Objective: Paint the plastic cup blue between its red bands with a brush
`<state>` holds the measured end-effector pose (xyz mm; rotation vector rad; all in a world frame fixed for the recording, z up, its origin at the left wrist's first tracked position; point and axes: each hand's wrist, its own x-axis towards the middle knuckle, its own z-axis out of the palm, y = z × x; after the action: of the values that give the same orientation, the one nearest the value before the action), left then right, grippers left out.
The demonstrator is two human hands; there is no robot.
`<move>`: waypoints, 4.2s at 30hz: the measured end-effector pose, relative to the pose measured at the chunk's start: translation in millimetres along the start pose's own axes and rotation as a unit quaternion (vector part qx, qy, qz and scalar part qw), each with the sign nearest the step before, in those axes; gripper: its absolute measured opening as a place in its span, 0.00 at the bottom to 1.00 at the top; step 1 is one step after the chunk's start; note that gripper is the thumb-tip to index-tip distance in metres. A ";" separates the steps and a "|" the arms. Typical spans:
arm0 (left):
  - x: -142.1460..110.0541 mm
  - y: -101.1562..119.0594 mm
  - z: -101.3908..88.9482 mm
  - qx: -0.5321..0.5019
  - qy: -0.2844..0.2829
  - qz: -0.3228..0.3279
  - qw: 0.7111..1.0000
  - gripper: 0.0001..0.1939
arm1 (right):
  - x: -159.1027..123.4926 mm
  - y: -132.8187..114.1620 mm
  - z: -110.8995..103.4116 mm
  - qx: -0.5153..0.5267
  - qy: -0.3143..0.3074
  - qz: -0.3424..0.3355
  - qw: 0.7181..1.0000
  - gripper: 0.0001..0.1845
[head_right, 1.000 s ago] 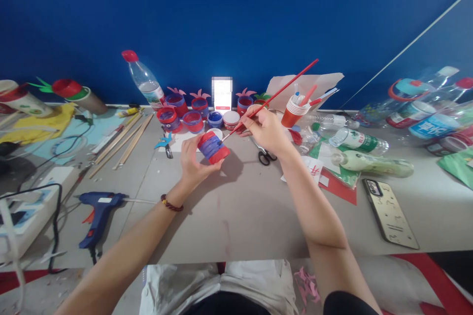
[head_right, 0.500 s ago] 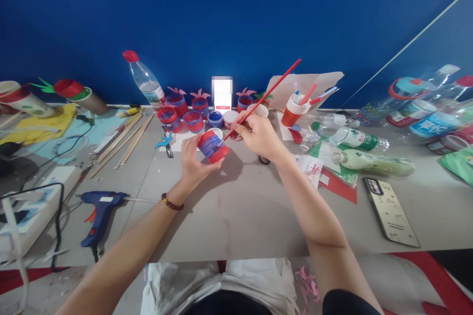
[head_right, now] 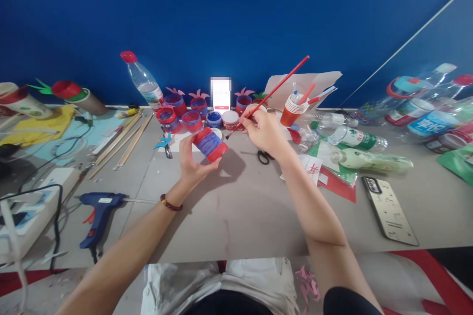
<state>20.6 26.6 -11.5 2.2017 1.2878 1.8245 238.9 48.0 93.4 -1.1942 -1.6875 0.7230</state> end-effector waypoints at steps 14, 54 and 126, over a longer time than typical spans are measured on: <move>-7.8 -2.4 -0.5 -0.091 -0.108 -0.045 0.989 0.44 | -3.4 -8.7 1.5 -0.026 -0.101 -0.068 0.992 0.16; -4.3 2.1 0.7 -0.045 -0.166 -0.053 0.984 0.42 | -3.9 -16.0 -2.5 0.127 -0.057 -0.033 0.990 0.20; -5.3 2.9 1.5 0.016 -0.076 -0.014 0.997 0.40 | -9.5 -17.8 17.6 -0.103 -0.003 -0.095 0.990 0.10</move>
<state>23.6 22.3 -14.9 2.2763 1.3196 1.6028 216.8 33.5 98.0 -1.1511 -1.8855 0.4436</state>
